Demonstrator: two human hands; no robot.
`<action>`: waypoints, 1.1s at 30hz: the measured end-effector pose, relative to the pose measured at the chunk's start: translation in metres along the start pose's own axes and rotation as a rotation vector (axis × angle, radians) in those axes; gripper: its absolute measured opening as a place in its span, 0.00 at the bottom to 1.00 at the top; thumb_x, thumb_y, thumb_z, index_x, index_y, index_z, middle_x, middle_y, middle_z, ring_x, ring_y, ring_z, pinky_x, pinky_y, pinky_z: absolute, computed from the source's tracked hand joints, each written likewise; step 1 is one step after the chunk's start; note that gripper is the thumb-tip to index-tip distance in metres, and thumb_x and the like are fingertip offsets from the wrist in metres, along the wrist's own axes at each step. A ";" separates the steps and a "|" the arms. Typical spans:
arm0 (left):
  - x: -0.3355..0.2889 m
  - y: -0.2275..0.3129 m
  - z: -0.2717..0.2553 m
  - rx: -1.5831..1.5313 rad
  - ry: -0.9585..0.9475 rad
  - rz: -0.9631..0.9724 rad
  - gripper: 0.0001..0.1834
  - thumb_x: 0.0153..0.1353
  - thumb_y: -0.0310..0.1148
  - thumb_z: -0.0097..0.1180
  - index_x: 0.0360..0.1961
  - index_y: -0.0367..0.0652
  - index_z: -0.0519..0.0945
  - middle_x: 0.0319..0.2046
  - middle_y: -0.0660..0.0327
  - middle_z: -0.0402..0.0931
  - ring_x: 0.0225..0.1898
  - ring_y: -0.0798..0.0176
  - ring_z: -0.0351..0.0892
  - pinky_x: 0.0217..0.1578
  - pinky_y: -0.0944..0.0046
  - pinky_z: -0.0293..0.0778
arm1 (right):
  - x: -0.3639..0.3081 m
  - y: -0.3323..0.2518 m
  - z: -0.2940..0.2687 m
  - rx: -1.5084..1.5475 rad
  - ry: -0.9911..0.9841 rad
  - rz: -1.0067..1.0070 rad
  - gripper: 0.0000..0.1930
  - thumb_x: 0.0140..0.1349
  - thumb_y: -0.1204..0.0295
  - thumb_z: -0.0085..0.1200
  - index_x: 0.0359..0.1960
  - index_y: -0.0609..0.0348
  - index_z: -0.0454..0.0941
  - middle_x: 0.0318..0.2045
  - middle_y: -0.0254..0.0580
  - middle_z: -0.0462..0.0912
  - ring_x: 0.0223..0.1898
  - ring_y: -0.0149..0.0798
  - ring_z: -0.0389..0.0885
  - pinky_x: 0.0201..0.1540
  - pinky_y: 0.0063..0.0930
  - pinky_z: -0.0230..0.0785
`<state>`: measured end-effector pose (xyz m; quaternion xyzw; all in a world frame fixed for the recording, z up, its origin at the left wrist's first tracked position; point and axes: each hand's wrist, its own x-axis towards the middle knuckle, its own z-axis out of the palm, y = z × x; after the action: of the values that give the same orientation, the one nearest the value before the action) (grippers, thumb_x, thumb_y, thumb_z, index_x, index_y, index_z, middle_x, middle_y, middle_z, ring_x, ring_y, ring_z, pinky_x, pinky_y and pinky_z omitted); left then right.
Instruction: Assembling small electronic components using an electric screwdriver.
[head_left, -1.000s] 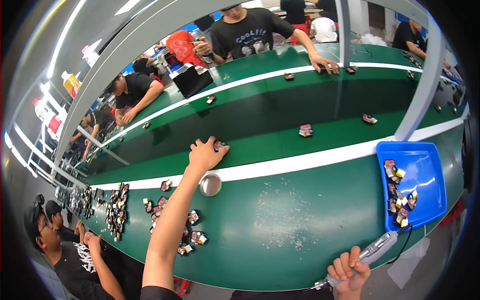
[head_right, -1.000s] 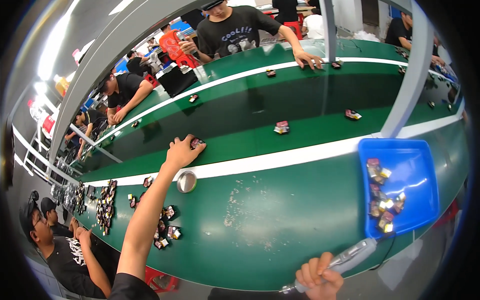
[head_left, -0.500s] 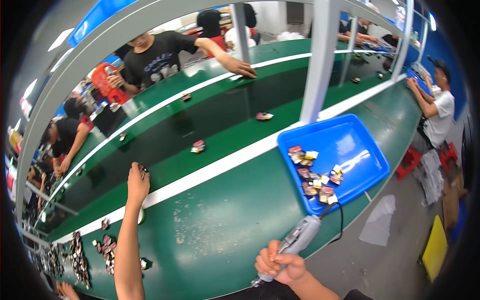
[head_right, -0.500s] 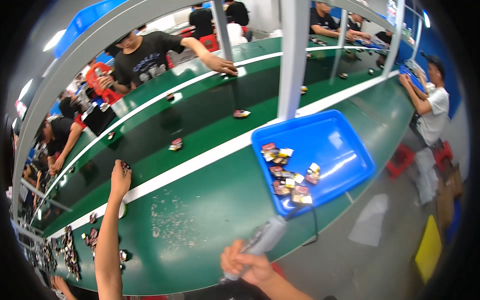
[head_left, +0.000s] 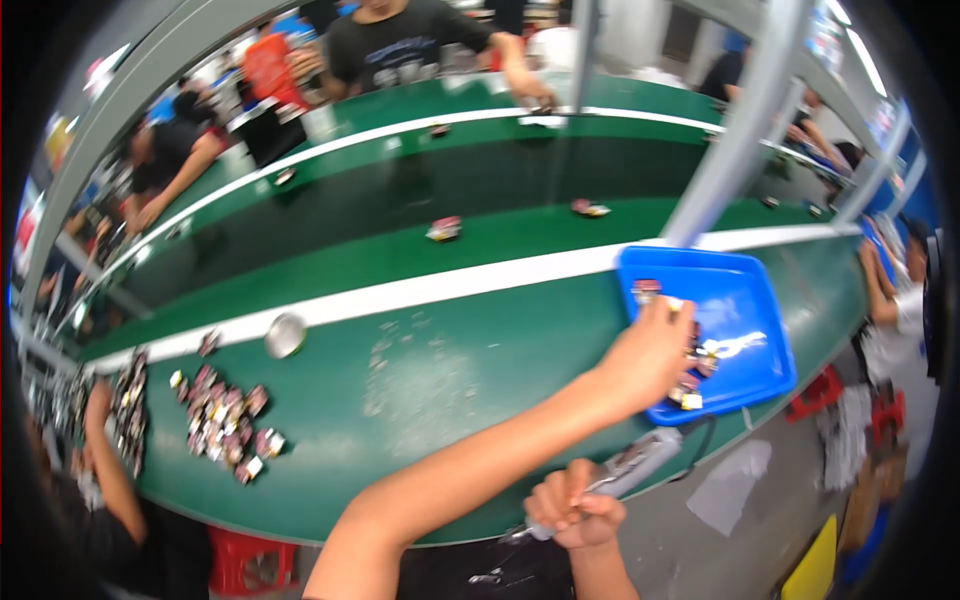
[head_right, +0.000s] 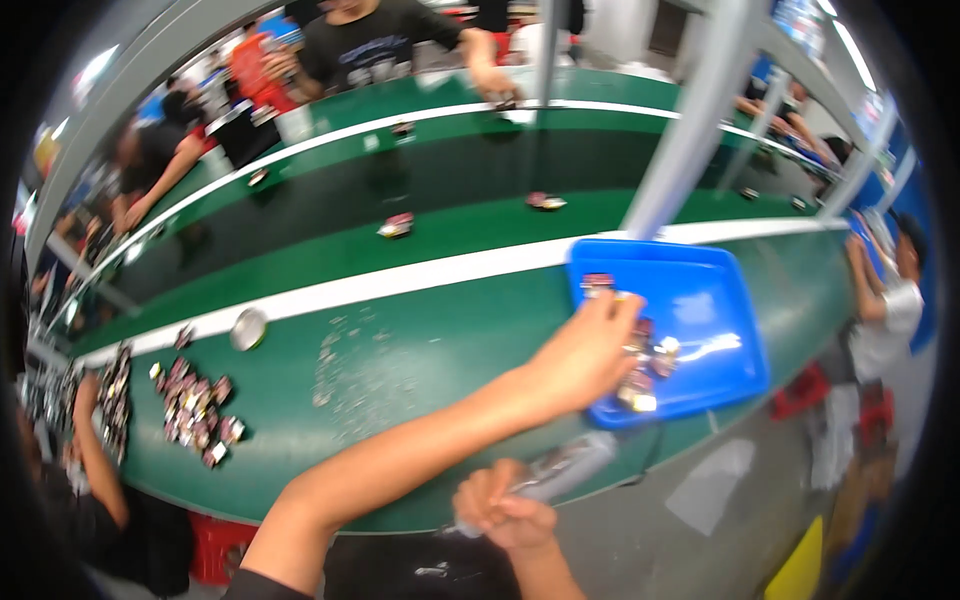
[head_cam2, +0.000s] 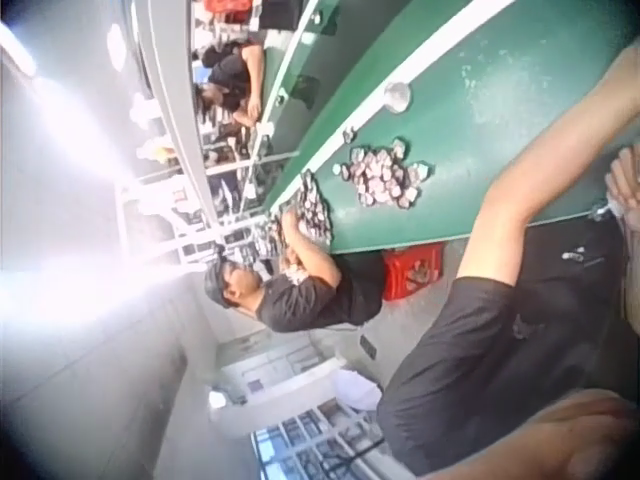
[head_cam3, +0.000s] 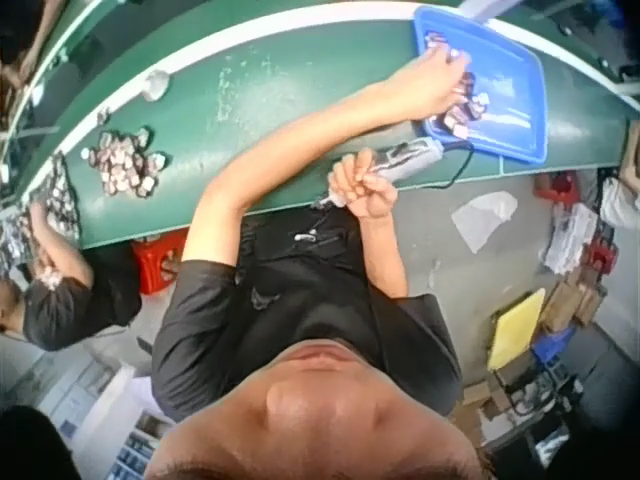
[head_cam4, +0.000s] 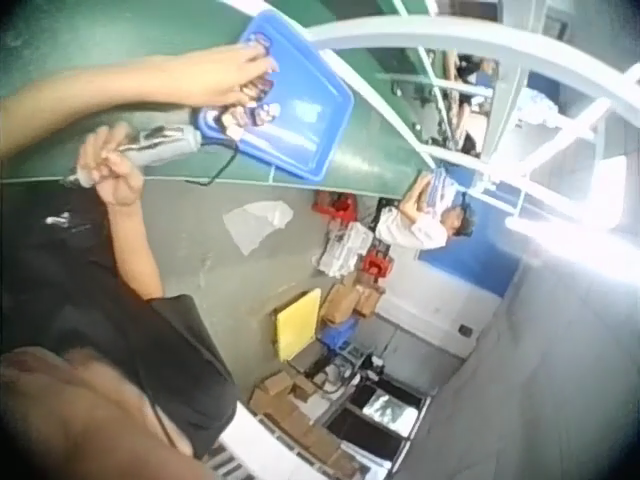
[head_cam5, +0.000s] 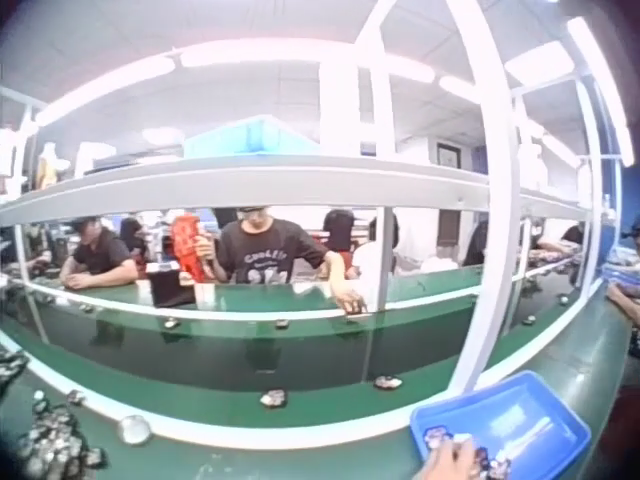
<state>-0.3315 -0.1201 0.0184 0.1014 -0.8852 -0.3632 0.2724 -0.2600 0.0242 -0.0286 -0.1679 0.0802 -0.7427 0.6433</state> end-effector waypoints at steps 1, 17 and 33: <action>-0.007 0.004 -0.004 -0.030 0.025 -0.005 0.30 0.54 0.26 0.58 0.57 0.33 0.60 0.47 0.41 0.64 0.48 0.38 0.69 0.49 0.49 0.69 | -0.001 -0.002 0.001 -0.012 0.010 -0.002 0.04 0.53 0.71 0.48 0.26 0.56 0.68 0.15 0.32 0.63 0.17 0.29 0.63 0.25 0.26 0.56; -0.176 -0.096 -0.208 0.533 0.270 -0.310 0.11 0.53 0.17 0.55 0.39 0.33 0.77 0.34 0.51 0.74 0.36 0.50 0.77 0.37 0.58 0.74 | 0.003 -0.003 -0.001 -0.009 0.078 -0.014 0.06 0.56 0.70 0.50 0.28 0.57 0.68 0.16 0.34 0.64 0.17 0.30 0.62 0.24 0.26 0.55; -0.192 -0.064 -0.217 -0.388 0.566 -0.563 0.13 0.56 0.16 0.53 0.44 0.28 0.77 0.38 0.55 0.78 0.40 0.67 0.77 0.42 0.69 0.75 | 0.003 -0.001 0.001 -0.006 0.096 -0.020 0.06 0.57 0.72 0.48 0.26 0.56 0.64 0.15 0.33 0.64 0.17 0.30 0.65 0.25 0.27 0.58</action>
<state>-0.0528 -0.2213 0.0225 0.3810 -0.6291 -0.5407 0.4084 -0.2614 0.0217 -0.0271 -0.1349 0.1113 -0.7561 0.6307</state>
